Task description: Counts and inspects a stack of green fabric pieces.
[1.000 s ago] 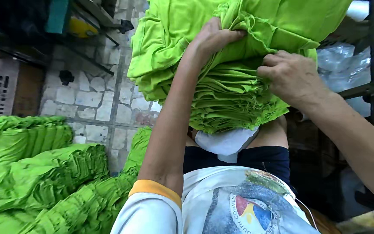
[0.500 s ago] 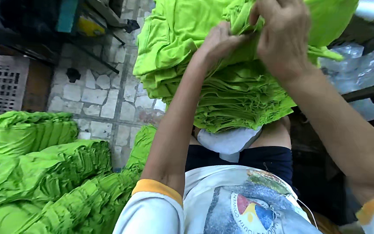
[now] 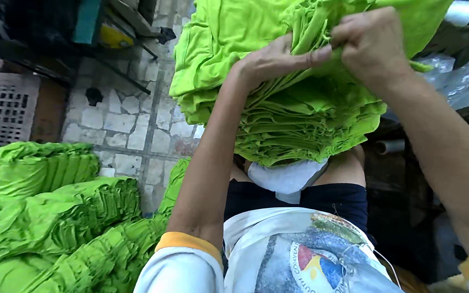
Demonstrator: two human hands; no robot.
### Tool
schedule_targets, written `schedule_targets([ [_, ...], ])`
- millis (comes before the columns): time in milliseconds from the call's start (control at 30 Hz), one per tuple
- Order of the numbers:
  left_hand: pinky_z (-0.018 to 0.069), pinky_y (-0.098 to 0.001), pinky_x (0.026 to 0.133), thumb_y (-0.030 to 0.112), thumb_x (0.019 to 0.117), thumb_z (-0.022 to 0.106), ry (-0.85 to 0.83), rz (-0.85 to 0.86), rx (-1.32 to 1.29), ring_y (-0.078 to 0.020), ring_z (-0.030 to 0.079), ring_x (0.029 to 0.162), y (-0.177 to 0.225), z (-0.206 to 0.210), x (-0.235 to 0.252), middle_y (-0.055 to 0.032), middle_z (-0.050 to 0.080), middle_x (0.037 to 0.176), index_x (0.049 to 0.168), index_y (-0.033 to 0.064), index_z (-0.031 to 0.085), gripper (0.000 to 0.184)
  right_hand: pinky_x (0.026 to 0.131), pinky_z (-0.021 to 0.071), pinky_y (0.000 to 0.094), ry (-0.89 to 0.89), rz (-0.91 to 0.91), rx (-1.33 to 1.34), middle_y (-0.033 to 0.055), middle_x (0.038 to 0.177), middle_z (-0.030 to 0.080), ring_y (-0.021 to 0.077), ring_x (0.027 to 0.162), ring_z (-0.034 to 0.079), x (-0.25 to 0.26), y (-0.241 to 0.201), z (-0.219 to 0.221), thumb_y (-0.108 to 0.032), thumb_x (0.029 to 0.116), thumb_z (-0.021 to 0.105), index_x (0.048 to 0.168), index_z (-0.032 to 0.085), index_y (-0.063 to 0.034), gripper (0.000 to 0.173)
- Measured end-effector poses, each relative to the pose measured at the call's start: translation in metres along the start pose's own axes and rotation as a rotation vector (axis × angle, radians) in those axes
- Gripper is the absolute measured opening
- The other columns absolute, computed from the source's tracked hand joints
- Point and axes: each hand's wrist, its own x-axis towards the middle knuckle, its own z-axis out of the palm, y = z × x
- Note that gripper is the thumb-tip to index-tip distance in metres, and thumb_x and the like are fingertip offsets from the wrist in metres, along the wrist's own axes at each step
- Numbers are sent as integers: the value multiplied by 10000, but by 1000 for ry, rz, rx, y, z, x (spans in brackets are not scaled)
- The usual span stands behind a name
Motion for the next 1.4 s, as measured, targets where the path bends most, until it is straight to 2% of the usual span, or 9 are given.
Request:
schedule_targets([
  [167, 521, -553, 925, 427, 918, 730, 227, -164, 308, -294, 675, 1063, -11, 13, 19, -162, 696, 1090, 1174, 5, 643, 501, 830, 492, 613, 121, 142, -56, 232, 1081, 699, 420, 1063, 666, 18, -20, 21, 20, 946, 479, 1004, 702, 21, 230],
  [333, 531, -475, 942, 389, 964, 657, 204, -380, 132, -230, 663, 1075, -3, -6, 27, -143, 679, 1165, 1263, 20, 611, 477, 887, 493, 607, -86, -270, -217, 253, 1209, 646, 475, 1179, 593, -46, -39, 32, 135, 903, 567, 1105, 690, -18, 281],
  [600, 515, -271, 1007, 428, 944, 693, -16, -43, 0, -28, 634, 1108, 1, 0, -1, -26, 665, 1235, 1402, 55, 520, 616, 831, 478, 660, -32, -13, 77, 277, 1126, 666, 473, 1044, 643, -12, -3, 1, 77, 927, 459, 1008, 714, 57, 269],
  [700, 519, -414, 1032, 495, 849, 791, 110, -63, 177, -162, 659, 1144, -8, 12, 4, -93, 692, 1210, 1345, 27, 563, 719, 897, 475, 624, 39, 91, 79, 229, 1125, 704, 412, 1088, 657, 20, -2, 16, 19, 927, 471, 1006, 739, 17, 279],
  [833, 516, -517, 906, 340, 987, 634, 214, -234, 272, -278, 664, 1026, -10, 8, 23, -170, 680, 1076, 1152, -10, 635, 386, 824, 531, 579, 149, -69, -175, 256, 1206, 655, 448, 1138, 640, 3, -27, 24, 35, 984, 454, 1100, 672, 15, 247],
  [1033, 510, -478, 998, 501, 968, 647, 167, -370, 118, -212, 658, 1119, -4, -7, 34, -139, 675, 1202, 1288, 27, 608, 574, 811, 512, 656, -192, -133, -185, 259, 1141, 656, 497, 1121, 624, -61, -3, 34, 146, 889, 562, 1065, 683, -2, 261],
  [1167, 525, -363, 972, 393, 977, 673, 160, -172, 52, -105, 664, 1056, -12, -1, 24, -66, 695, 1146, 1242, 54, 641, 432, 724, 504, 657, -103, -75, -19, 260, 1033, 681, 482, 939, 672, -41, -4, 12, 96, 927, 499, 920, 703, 42, 211],
  [1267, 501, -299, 1051, 448, 920, 723, 9, -25, 11, -66, 628, 1169, -9, 1, 3, -67, 653, 1290, 1433, 31, 492, 701, 798, 491, 601, 22, -1, 59, 256, 1025, 683, 429, 954, 659, -9, -3, 12, 59, 934, 461, 930, 710, 74, 249],
  [1400, 512, -586, 953, 531, 820, 797, 245, -203, 364, -326, 659, 1135, -4, 23, 9, -172, 689, 1167, 1260, 15, 605, 705, 876, 485, 539, 29, 146, 73, 233, 1040, 688, 361, 1006, 657, 21, -2, 22, 23, 933, 472, 930, 701, 72, 234],
])
